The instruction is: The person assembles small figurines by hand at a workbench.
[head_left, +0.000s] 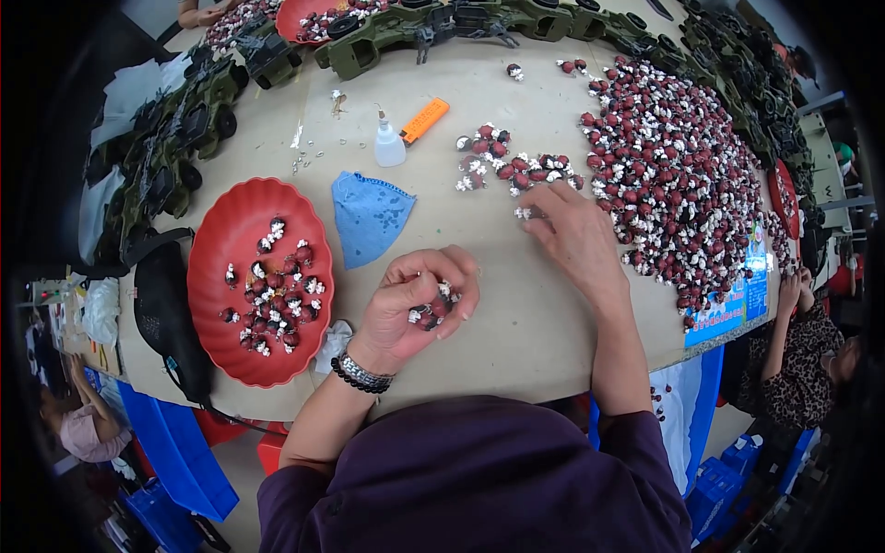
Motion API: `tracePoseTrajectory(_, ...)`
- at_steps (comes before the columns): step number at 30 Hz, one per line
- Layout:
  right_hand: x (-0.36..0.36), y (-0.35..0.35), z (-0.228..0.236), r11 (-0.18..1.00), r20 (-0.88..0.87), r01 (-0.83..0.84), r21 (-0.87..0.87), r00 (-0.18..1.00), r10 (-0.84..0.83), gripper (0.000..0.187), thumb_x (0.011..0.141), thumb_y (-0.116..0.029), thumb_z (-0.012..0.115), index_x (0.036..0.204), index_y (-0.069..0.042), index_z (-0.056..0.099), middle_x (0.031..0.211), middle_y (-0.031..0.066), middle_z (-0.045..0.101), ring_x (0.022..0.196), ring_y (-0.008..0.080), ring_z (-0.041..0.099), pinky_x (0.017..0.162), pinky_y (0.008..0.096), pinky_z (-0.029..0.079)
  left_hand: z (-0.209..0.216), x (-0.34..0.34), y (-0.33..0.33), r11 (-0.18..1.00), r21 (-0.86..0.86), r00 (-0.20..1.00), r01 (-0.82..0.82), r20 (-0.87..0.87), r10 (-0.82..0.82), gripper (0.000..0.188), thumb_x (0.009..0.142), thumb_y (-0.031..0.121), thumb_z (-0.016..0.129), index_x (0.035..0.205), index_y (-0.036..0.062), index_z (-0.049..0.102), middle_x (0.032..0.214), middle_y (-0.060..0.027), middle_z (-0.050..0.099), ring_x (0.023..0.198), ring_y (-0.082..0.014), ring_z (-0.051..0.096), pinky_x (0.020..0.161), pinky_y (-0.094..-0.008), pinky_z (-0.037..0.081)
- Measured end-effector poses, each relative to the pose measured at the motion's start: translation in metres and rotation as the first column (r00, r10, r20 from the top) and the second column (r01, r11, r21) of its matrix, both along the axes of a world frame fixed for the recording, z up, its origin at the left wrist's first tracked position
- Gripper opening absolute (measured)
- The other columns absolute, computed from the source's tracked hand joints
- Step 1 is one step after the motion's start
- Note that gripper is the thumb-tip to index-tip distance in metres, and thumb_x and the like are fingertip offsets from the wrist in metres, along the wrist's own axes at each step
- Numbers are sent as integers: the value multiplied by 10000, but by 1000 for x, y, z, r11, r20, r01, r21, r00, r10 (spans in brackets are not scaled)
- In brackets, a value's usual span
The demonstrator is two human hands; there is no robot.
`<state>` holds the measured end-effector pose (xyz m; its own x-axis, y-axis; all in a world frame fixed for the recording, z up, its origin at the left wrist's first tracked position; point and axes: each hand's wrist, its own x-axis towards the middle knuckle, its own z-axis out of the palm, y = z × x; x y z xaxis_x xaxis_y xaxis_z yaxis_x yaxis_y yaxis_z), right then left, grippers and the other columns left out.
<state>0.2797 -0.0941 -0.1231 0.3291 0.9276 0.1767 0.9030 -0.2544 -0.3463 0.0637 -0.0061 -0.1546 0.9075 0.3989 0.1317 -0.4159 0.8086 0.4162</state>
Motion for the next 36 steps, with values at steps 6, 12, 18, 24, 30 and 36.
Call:
tracePoseTrajectory(6,-5,0,16,945,-426,-220,243,851,308,180,836,-59,651,1015,-45,656,912,78,616,781,186,597,660,308,477,10,0,-3,999,33,960,-27,-279,35,315,884,219,676,1102,1,609,989,-63,608,671,-137,583,460,-226,412)
tracePoseTrajectory(12,-30,-3,18,855,-552,-379,353,653,518,307,780,-20,656,1084,-63,673,934,102,646,866,284,610,752,352,497,9,4,-11,998,42,928,52,-370,-33,349,937,270,624,1183,29,569,878,-18,599,620,-117,603,435,-207,411)
tracePoseTrajectory(18,-33,1,13,856,-622,-313,411,591,514,259,780,-31,675,1038,-13,662,879,96,616,823,261,601,720,338,492,10,4,-12,996,69,906,52,-423,-18,284,953,221,599,1156,25,566,811,-20,589,602,-112,603,430,-207,412)
tracePoseTrajectory(24,-31,2,6,824,-549,-349,446,620,560,306,791,-175,728,1029,10,675,871,61,578,748,138,561,599,254,450,6,4,-12,996,48,916,77,-399,-52,302,946,245,604,1169,46,562,910,-46,587,618,-151,589,401,-216,382)
tracePoseTrajectory(30,-33,3,2,833,-584,-326,447,600,547,244,794,-87,721,1007,21,672,855,71,587,736,147,589,599,259,485,11,4,-13,996,25,907,85,-415,-67,380,961,250,576,1276,45,520,924,-55,597,619,-151,589,401,-215,379)
tracePoseTrajectory(36,-31,4,3,830,-549,-348,436,628,552,219,797,-37,705,1003,26,668,848,77,591,736,151,598,598,260,503,13,5,-13,996,19,901,83,-428,-67,381,974,239,557,1300,44,522,866,-28,576,625,-119,601,434,-207,413)
